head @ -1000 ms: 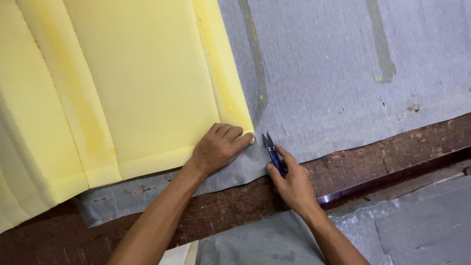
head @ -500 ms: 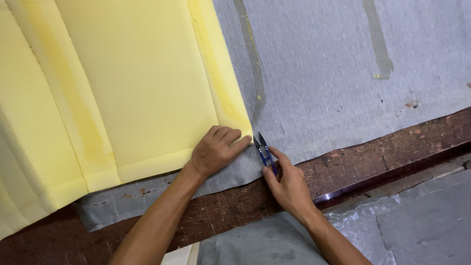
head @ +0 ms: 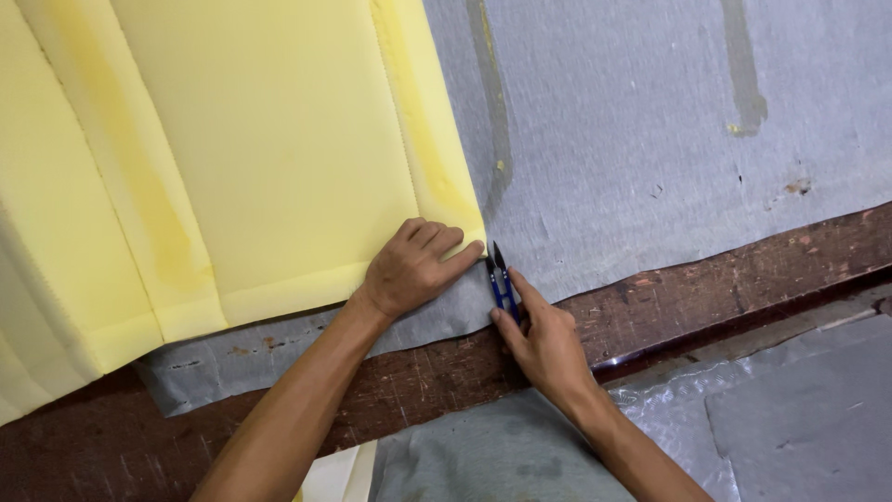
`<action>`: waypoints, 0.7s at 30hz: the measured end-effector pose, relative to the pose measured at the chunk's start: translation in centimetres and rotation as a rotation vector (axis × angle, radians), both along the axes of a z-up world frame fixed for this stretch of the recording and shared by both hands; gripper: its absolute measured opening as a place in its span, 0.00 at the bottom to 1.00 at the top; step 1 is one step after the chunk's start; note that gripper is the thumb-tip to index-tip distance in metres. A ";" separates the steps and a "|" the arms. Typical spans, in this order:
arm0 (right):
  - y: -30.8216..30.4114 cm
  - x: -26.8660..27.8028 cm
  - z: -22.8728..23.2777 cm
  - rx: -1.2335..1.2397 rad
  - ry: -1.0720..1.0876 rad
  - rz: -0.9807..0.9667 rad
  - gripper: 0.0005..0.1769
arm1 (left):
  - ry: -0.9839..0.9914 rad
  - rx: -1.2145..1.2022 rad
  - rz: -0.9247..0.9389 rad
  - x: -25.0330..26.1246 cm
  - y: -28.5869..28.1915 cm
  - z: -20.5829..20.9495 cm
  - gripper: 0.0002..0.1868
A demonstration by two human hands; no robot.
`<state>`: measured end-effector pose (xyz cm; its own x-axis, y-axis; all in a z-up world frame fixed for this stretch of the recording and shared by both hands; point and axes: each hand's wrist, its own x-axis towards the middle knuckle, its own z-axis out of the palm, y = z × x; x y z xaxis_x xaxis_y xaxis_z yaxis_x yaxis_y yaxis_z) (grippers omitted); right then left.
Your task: The person uses a utility knife to cut a yellow foam cushion along its edges. The foam is placed on a gray protective sheet on a wooden workbench. The person rotates the foam and continues cutting along different sides to separate a section.
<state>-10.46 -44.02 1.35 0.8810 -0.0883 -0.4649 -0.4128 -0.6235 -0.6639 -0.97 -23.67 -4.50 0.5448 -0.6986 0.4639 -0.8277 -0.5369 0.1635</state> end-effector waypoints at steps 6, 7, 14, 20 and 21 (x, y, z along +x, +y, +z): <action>0.1 1.3 -0.4 0.069 -0.017 -0.030 0.36 | 0.012 0.010 -0.007 0.1 0.0 0.0 0.10; 0.1 1.5 -0.4 0.080 -0.019 -0.032 0.36 | 0.019 0.013 -0.009 0.0 0.1 0.1 0.10; 0.5 1.9 -0.6 0.044 0.002 -0.021 0.35 | 0.014 0.008 -0.048 0.0 0.2 0.5 0.12; 1.0 2.2 -1.8 -0.021 -0.210 0.058 0.37 | 0.020 0.020 -0.057 0.1 0.1 0.7 0.11; 1.0 2.3 -2.0 -0.040 -0.221 0.072 0.38 | 0.028 0.015 -0.050 0.1 0.1 0.7 0.11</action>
